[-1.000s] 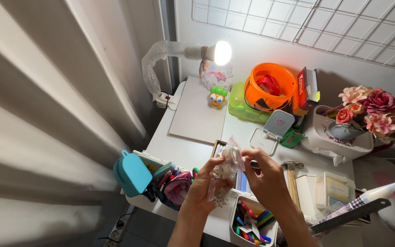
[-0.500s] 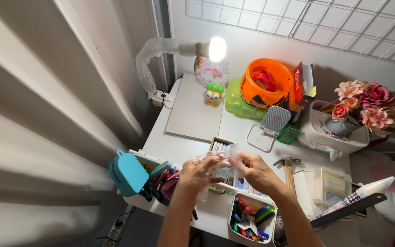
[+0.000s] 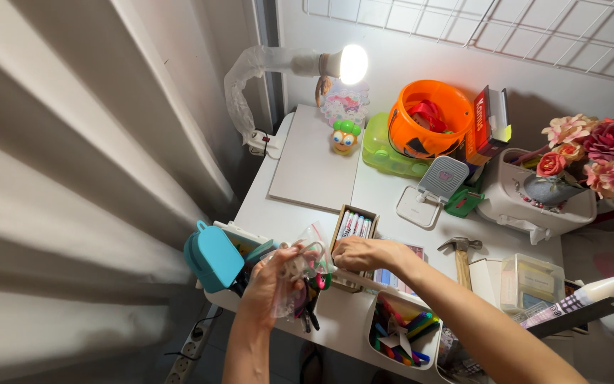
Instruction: Installing a wire wall grid onto a wall using mounting clips and a hammer.
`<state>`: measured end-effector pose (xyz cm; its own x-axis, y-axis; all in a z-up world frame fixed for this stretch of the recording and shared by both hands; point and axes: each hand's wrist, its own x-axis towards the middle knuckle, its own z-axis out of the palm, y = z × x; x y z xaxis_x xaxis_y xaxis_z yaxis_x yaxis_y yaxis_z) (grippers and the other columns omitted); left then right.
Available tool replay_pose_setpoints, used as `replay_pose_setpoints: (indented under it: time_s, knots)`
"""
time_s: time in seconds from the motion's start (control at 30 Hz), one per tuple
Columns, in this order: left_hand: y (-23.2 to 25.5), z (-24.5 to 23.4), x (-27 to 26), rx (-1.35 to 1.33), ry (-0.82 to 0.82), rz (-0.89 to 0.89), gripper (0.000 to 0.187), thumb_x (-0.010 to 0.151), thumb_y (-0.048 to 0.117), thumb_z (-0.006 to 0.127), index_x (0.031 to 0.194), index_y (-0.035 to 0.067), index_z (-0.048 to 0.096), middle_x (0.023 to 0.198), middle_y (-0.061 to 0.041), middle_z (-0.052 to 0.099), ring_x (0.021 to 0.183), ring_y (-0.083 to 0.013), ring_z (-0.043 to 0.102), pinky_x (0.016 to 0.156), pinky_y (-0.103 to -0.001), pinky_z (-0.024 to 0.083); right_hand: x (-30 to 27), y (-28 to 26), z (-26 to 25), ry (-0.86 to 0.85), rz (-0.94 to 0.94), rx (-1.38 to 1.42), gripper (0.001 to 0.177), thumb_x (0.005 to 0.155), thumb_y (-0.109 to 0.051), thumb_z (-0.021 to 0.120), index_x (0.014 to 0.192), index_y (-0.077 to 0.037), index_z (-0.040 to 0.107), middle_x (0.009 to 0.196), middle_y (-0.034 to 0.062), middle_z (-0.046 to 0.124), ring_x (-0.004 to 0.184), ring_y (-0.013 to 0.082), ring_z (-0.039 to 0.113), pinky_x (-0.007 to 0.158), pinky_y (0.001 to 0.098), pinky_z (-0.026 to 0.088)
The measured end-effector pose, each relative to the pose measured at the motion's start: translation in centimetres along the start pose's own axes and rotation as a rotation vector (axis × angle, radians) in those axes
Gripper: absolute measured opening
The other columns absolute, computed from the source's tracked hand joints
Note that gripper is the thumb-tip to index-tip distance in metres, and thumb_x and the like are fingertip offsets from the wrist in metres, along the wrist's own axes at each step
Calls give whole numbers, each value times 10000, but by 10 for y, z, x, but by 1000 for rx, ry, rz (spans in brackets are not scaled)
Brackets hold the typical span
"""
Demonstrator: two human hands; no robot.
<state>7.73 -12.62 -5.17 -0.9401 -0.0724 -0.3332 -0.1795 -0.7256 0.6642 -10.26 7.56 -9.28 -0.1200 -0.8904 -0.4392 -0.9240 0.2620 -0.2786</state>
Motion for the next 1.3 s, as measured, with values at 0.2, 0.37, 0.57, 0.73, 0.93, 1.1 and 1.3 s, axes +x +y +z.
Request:
replay_pose_setpoints:
  time_s: [0.2, 0.37, 0.57, 0.73, 0.93, 1.1, 1.3]
  knots:
    - [-1, 11, 3, 4, -51, 25, 394, 859, 288, 706, 1137, 12, 668, 936, -108, 802, 683, -78, 650, 570, -203, 528, -3, -12, -2, 63, 226, 708, 258, 998, -173, 459, 900, -40, 657, 919, 133, 625, 785, 231, 641, 708, 374, 540]
    - [-12, 21, 6, 11, -28, 52, 497, 834, 365, 707, 1192, 23, 663, 1021, -111, 781, 687, -119, 649, 590, -230, 516, 13, 43, 69, 315, -9, 601, 248, 958, -206, 516, 919, -9, 662, 878, 75, 595, 747, 198, 593, 665, 341, 525]
    - [-31, 17, 13, -120, 11, 19, 545, 823, 367, 720, 1245, 28, 653, 1043, -78, 731, 747, -118, 650, 679, -245, 547, 10, 27, 81, 209, 295, 1660, 250, 972, -281, 670, 807, -93, 683, 709, -23, 557, 582, 102, 448, 546, 281, 376]
    - [-37, 19, 13, -133, 49, 9, 475, 839, 324, 714, 1206, 26, 657, 945, -68, 702, 723, -135, 658, 667, -260, 566, 5, -3, 49, 224, 495, 1511, 360, 904, -427, 621, 778, -109, 730, 664, 0, 616, 576, 106, 525, 545, 297, 417]
    - [-39, 22, 13, -147, 58, 65, 441, 853, 319, 716, 1158, 5, 666, 909, -94, 684, 727, -152, 672, 631, -263, 546, 6, 14, 62, 235, 293, 1640, 151, 816, -158, 819, 872, -27, 771, 813, 4, 735, 721, 75, 631, 675, 261, 494]
    - [-38, 23, 16, -167, 86, 59, 452, 847, 311, 717, 1171, 1, 657, 970, -75, 692, 793, -126, 672, 677, -249, 559, -3, -8, 25, 276, 327, 1368, 154, 796, -118, 831, 898, -6, 802, 792, -35, 770, 742, 40, 660, 725, 234, 523]
    - [-44, 17, 20, -180, 59, 50, 438, 866, 311, 718, 1192, 26, 650, 955, -99, 683, 730, -145, 640, 660, -257, 547, -16, -11, 6, 279, 324, 1158, 310, 891, -355, 747, 1072, -107, 793, 835, -33, 682, 771, 54, 548, 710, 238, 464]
